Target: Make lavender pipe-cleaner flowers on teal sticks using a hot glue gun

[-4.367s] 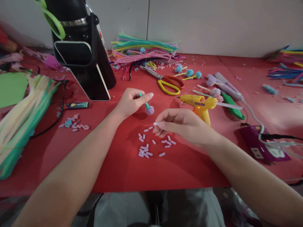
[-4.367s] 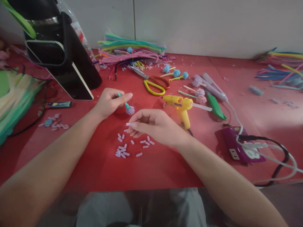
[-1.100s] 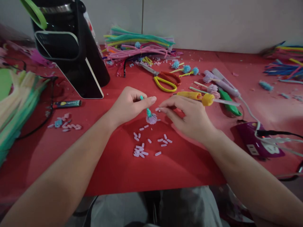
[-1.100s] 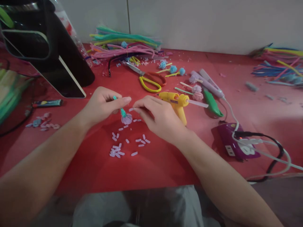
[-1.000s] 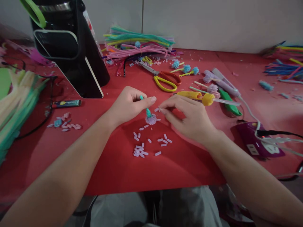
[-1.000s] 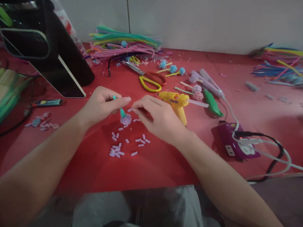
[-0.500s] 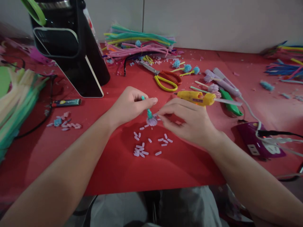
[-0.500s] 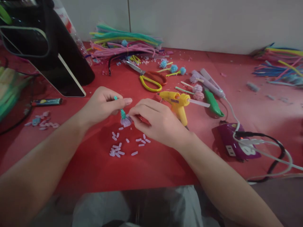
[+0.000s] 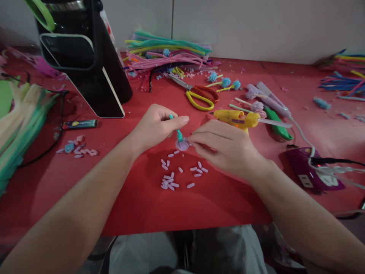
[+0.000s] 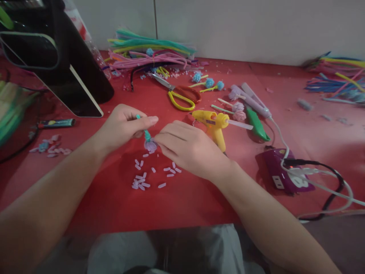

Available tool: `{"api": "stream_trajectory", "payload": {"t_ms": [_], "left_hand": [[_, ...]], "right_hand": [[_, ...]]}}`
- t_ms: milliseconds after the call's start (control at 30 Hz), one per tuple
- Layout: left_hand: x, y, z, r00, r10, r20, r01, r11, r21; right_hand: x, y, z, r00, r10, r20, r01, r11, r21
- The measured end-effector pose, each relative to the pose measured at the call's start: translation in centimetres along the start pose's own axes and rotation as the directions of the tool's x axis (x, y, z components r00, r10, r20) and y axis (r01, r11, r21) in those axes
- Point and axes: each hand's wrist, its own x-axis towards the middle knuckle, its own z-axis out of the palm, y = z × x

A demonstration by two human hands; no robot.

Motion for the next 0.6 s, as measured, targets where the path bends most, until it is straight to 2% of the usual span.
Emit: {"api": "stream_trajectory", "payload": {"t_ms": [133,233,300,433,500,600], "left_hand": [[0.03,0.05,-0.08,0.999,0.014,-0.033,-0.013,1.000,0.014],[-0.01,0.17,-0.16,0.995,0.066,-0.079,-0.062,0.997,0.055],[-0.09,0.21,-0.15,0.983,0.129,-0.133,-0.117,0.989,0.094],[-0.41,0.23,0.06,0.930,0.280,-0.238,-0.235,0.951,0.198],[-0.60,0.28,0.17,0.908,0.328,-0.262,-0.263,0.931,0.253],[-0.83,0.41,0.29,0.903,0.342,-0.260,-0.255,0.914,0.316]], "right_hand": [[0.07,-0.26,-0.15,1.000,0.016,-0.005,-0.016,0.999,0.039],[0.28,-0.70,-0.22,0.992,0.112,-0.067,-0.105,0.989,0.102],[0.41,-0.91,-0.22,0.968,0.234,-0.090,-0.221,0.966,0.131],[0.47,-0.92,-0.02,0.883,0.460,-0.097,-0.428,0.872,0.236],[0.43,-0.84,0.17,0.855,0.511,-0.091,-0.470,0.836,0.282],[0.38,-0.77,0.50,0.850,0.517,-0.099,-0.468,0.828,0.310]]}}
